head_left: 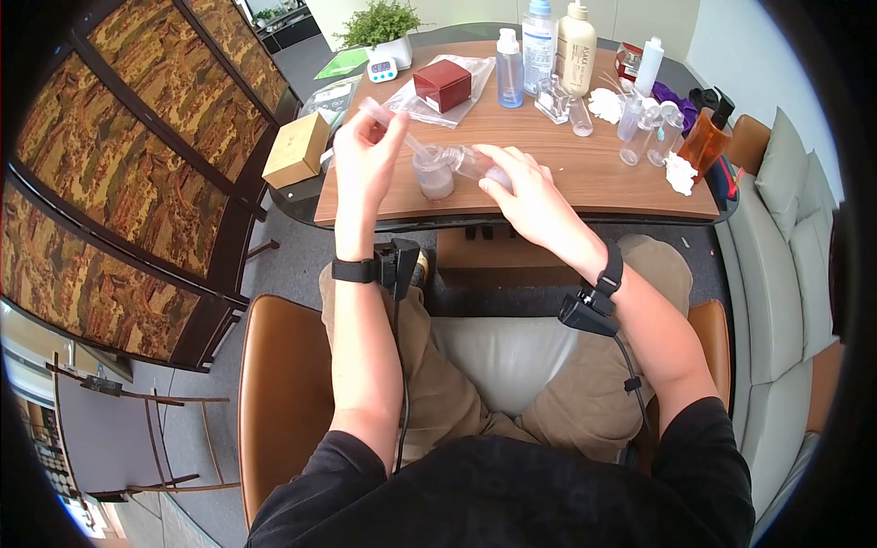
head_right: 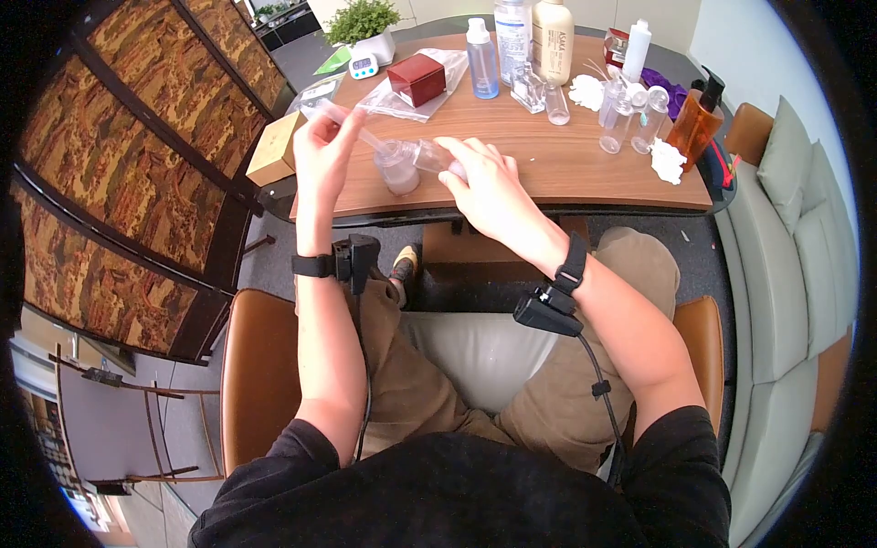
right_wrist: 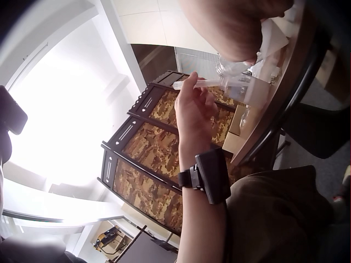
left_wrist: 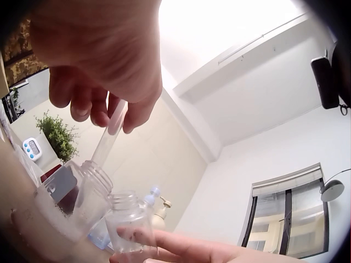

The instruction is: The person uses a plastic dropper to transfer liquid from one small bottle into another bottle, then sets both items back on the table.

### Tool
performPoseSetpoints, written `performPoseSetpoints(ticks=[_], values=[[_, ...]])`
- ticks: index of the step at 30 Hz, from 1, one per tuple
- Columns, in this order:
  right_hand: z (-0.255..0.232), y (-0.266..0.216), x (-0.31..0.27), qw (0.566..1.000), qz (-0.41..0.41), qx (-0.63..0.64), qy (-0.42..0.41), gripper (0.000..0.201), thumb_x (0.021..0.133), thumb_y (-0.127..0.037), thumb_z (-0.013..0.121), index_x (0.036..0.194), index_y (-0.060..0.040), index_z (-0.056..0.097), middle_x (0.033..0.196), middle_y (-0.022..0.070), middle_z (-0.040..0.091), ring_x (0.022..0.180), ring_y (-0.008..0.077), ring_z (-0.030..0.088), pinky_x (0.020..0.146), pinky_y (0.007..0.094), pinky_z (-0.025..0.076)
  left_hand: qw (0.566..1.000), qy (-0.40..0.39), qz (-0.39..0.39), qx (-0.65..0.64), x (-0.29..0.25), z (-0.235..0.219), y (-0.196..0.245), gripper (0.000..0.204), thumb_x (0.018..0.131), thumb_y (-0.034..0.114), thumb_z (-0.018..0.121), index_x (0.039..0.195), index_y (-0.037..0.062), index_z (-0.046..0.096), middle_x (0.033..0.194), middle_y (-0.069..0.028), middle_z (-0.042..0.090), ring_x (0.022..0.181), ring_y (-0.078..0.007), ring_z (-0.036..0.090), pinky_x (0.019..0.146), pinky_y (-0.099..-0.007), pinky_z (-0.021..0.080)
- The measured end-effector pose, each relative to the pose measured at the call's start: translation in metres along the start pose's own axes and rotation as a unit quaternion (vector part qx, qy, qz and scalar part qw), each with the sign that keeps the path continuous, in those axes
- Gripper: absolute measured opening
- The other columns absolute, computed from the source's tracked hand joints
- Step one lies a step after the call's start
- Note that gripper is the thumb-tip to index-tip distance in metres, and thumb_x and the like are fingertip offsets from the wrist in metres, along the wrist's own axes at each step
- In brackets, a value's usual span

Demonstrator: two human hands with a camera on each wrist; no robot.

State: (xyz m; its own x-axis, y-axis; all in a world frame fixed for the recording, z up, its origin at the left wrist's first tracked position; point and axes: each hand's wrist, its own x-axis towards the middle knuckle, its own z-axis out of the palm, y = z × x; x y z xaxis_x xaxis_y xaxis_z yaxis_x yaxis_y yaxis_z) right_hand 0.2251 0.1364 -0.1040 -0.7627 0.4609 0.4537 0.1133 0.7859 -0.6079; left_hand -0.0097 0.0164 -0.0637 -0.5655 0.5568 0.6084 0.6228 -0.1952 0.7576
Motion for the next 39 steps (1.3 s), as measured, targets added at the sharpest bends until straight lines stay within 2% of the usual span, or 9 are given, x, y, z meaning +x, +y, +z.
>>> performPoseSetpoints(ticks=[1, 2, 8, 10, 13, 16, 32, 34, 39], values=[[0.000, 0.000, 0.000, 1.000, -0.004, -0.003, 0.003, 0.048, 0.107, -0.020, 0.067, 0.153, -0.0091, 0.060, 0.137, 0.0175, 0.066, 0.136, 0.0376, 0.059, 0.114, 0.0548, 0.043, 0.999, 0.023, 0.008, -0.027, -0.002, -0.002, 0.010, 0.019, 0.102, 0.018, 0.082, 0.096, 0.0005, 0.075, 0.076, 0.0039, 0.066, 0.069, -0.0026, 0.054, 0.062, -0.0238, 0.042], [0.000, 0.000, 0.000, 1.000, -0.003, -0.003, 0.003, 0.048, 0.107, -0.020, 0.067, 0.153, -0.0091, 0.060, 0.137, 0.0175, 0.066, 0.136, 0.0376, 0.059, 0.114, 0.0548, 0.043, 0.999, 0.022, 0.008, -0.028, -0.002, -0.003, 0.011, 0.019, 0.102, 0.018, 0.082, 0.096, 0.0005, 0.075, 0.076, 0.0039, 0.066, 0.069, -0.0026, 0.054, 0.062, -0.0238, 0.042], [0.000, 0.002, 0.000, 1.000, -0.003, 0.002, -0.001, 0.048, 0.107, -0.020, 0.067, 0.153, -0.0088, 0.060, 0.136, 0.0176, 0.066, 0.134, 0.0376, 0.060, 0.112, 0.0544, 0.044, 0.969, 0.160, 0.066, -0.177, 0.000, -0.008, 0.013, 0.014, 0.107, 0.014, 0.076, 0.098, 0.0030, 0.073, 0.080, 0.0049, 0.065, 0.070, -0.0020, 0.053, 0.060, -0.0214, 0.040], [0.000, 0.001, 0.000, 1.000, -0.002, 0.002, -0.002, 0.048, 0.107, -0.019, 0.067, 0.153, -0.0086, 0.060, 0.136, 0.0177, 0.066, 0.133, 0.0378, 0.060, 0.113, 0.0541, 0.044, 0.969, 0.153, 0.060, -0.184, -0.001, -0.008, 0.015, 0.014, 0.107, 0.014, 0.076, 0.100, 0.0033, 0.073, 0.080, 0.0050, 0.065, 0.069, -0.0008, 0.053, 0.057, -0.0214, 0.036], [0.001, 0.002, 0.000, 1.000, -0.012, 0.002, 0.004, 0.048, 0.107, -0.019, 0.067, 0.153, -0.0086, 0.060, 0.136, 0.0177, 0.066, 0.133, 0.0378, 0.060, 0.113, 0.0540, 0.044, 0.983, 0.053, -0.008, -0.177, -0.002, -0.006, 0.015, 0.017, 0.107, 0.017, 0.077, 0.097, 0.0033, 0.074, 0.077, 0.0058, 0.063, 0.064, -0.0002, 0.049, 0.055, -0.0218, 0.035], [-0.002, -0.001, 0.000, 1.000, 0.009, -0.002, -0.013, 0.047, 0.108, -0.020, 0.066, 0.153, -0.0094, 0.059, 0.137, 0.0145, 0.067, 0.137, 0.0346, 0.060, 0.120, 0.0519, 0.041, 0.985, 0.034, 0.010, -0.166, -0.002, 0.001, 0.015, 0.018, 0.107, 0.017, 0.077, 0.096, 0.0039, 0.074, 0.075, 0.0063, 0.062, 0.063, -0.0004, 0.048, 0.055, -0.0218, 0.034], [-0.002, -0.003, 0.000, 1.000, 0.016, -0.001, -0.009, 0.047, 0.108, -0.020, 0.066, 0.153, -0.0093, 0.060, 0.136, 0.0145, 0.068, 0.136, 0.0346, 0.060, 0.120, 0.0512, 0.041, 0.980, 0.057, -0.006, -0.189, -0.002, 0.000, 0.016, 0.017, 0.106, 0.017, 0.078, 0.096, 0.0045, 0.073, 0.073, 0.0053, 0.061, 0.060, -0.0015, 0.048, 0.053, -0.0222, 0.034], [0.001, 0.001, 0.000, 1.000, -0.006, 0.009, 0.003, 0.048, 0.106, -0.018, 0.067, 0.153, -0.0086, 0.060, 0.134, 0.0173, 0.066, 0.134, 0.0376, 0.060, 0.113, 0.0544, 0.044, 0.980, 0.060, -0.005, -0.192, -0.002, -0.002, 0.014, 0.016, 0.106, 0.017, 0.078, 0.097, 0.0046, 0.073, 0.073, 0.0053, 0.061, 0.060, -0.0015, 0.047, 0.053, -0.0223, 0.034], [0.002, 0.002, 0.000, 1.000, -0.007, 0.009, 0.005, 0.047, 0.107, -0.018, 0.067, 0.152, -0.0083, 0.060, 0.135, 0.0171, 0.066, 0.135, 0.0374, 0.059, 0.114, 0.0537, 0.043, 0.978, 0.065, 0.002, -0.198, -0.002, -0.003, 0.014, 0.014, 0.107, 0.017, 0.077, 0.099, 0.0051, 0.073, 0.075, 0.0054, 0.061, 0.060, -0.0015, 0.046, 0.054, -0.0220, 0.034]])
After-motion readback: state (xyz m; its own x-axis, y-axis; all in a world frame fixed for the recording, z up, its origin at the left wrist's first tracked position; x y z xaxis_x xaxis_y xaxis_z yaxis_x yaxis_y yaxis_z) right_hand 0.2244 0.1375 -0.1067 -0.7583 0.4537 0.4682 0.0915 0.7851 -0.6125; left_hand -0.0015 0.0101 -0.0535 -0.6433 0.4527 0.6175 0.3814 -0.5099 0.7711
